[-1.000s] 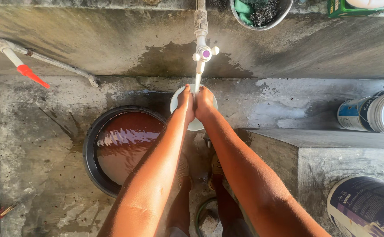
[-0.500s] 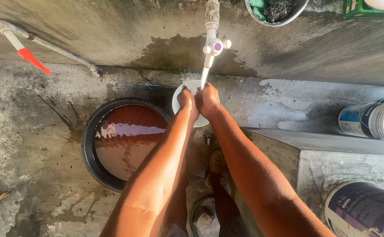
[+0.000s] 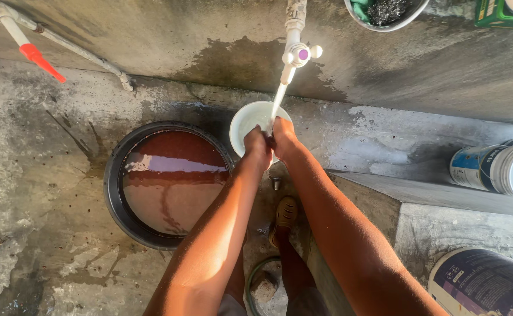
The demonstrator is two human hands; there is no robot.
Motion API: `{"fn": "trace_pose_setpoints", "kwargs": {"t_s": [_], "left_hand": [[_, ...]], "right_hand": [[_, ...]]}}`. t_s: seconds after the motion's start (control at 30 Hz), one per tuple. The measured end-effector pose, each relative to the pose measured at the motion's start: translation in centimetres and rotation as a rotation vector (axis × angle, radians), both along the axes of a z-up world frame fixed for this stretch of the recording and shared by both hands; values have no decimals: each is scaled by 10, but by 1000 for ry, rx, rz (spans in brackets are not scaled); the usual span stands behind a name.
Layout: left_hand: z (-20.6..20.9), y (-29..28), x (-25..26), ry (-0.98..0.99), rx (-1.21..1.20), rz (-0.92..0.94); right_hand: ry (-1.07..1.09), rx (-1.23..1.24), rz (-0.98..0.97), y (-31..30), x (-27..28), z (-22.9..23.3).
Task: The person carries a white bucket through an outdoor area to a tap, then washes their hands under the running water at the stone basin.
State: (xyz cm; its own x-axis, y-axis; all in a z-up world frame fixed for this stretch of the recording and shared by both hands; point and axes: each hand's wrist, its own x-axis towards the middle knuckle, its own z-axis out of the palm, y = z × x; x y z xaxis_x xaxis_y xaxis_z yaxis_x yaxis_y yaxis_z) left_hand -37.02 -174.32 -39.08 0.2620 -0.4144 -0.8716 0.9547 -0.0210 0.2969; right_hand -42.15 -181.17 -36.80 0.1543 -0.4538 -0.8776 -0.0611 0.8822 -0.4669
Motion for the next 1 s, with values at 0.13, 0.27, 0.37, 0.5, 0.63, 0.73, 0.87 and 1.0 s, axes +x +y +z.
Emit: {"fn": "trace_pose_setpoints", "kwargs": {"t_s": [0.13, 0.27, 0.37, 0.5, 0.63, 0.73, 0.87, 1.0], "left_hand": [[10, -7, 2, -15, 5, -23], [15, -12, 6, -75, 1, -9], [19, -13, 11, -97, 23, 19], [22, -11, 11, -49, -52, 103], [20, -4, 15, -119, 109, -43], [19, -1, 16, -156, 108, -66], [19, 2, 21, -142, 146, -212], [20, 1, 22, -168, 116, -314]], "right_hand": [[93, -60, 47, 6, 6, 13], [-117, -46, -173, 9, 4, 13], [-218, -32, -254, 11, 2, 2], [-258, -9, -268, 9, -4, -16], [-330, -38, -176, 10, -10, -23], [-247, 10, -134, 11, -10, -7], [-190, 52, -111, 12, -7, 19], [-186, 14, -33, 11, -8, 26]]}}
